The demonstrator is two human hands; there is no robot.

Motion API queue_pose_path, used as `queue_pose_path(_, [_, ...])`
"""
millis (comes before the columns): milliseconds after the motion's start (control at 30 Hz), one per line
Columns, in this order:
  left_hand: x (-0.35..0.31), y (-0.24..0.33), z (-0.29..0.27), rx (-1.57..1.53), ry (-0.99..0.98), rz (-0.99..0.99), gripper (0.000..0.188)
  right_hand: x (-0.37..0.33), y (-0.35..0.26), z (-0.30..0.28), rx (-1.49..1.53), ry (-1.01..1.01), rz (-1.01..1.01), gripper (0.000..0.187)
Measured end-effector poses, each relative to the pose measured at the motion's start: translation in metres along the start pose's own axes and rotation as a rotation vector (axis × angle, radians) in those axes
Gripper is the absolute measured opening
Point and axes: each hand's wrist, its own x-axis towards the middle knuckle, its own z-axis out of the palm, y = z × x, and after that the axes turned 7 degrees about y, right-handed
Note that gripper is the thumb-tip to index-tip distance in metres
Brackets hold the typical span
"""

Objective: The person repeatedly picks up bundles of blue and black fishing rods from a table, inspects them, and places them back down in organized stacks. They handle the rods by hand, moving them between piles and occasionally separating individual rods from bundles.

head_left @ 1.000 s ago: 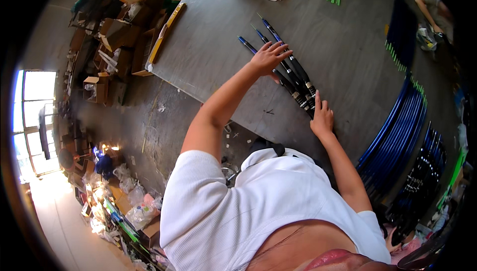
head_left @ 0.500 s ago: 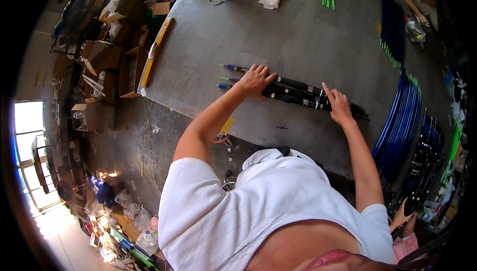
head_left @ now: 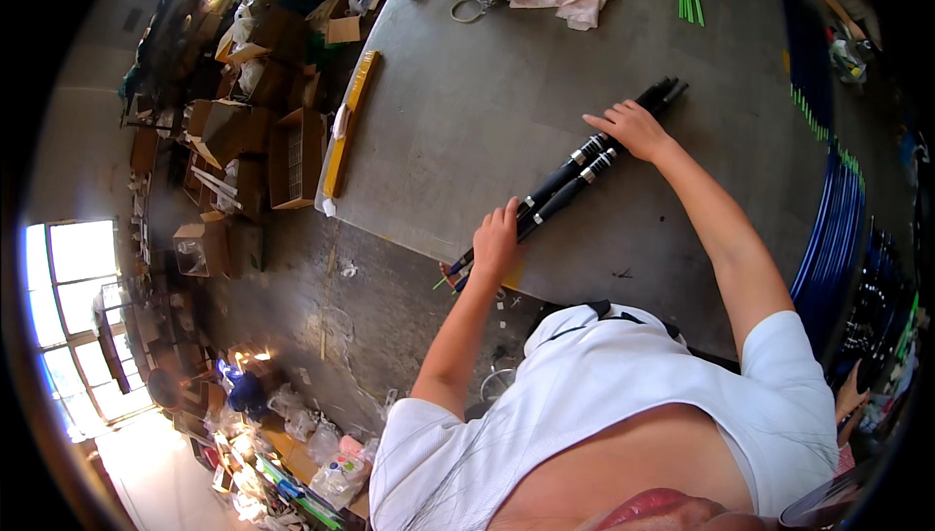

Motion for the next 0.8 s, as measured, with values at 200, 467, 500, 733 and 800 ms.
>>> queue_pose_path(200, [-0.001,-0.024,0.001,-0.099,0.184,-0.181,0.059,0.075,-0.007,0.015,-0.097,0.138,-0.122,0.044])
queue_pose_path(467, [0.02,-0.042,-0.001,-0.103,0.247,-0.324,0.051,0.05,-0.047,-0.002,0.074,0.167,0.08,0.051])
queue_pose_path(500, [0.026,-0.043,-0.001,-0.101,0.257,-0.324,0.052,0.033,-0.05,-0.006,0.094,0.151,0.131,0.052])
queue_pose_path(733, [0.046,-0.055,-0.003,-0.056,0.235,-0.251,0.057,-0.082,-0.092,-0.019,0.228,-0.045,0.368,0.056])
queue_pose_path(800, [0.045,-0.058,0.0,-0.037,0.245,-0.209,0.063,-0.097,-0.106,-0.022,0.244,-0.039,0.439,0.057])
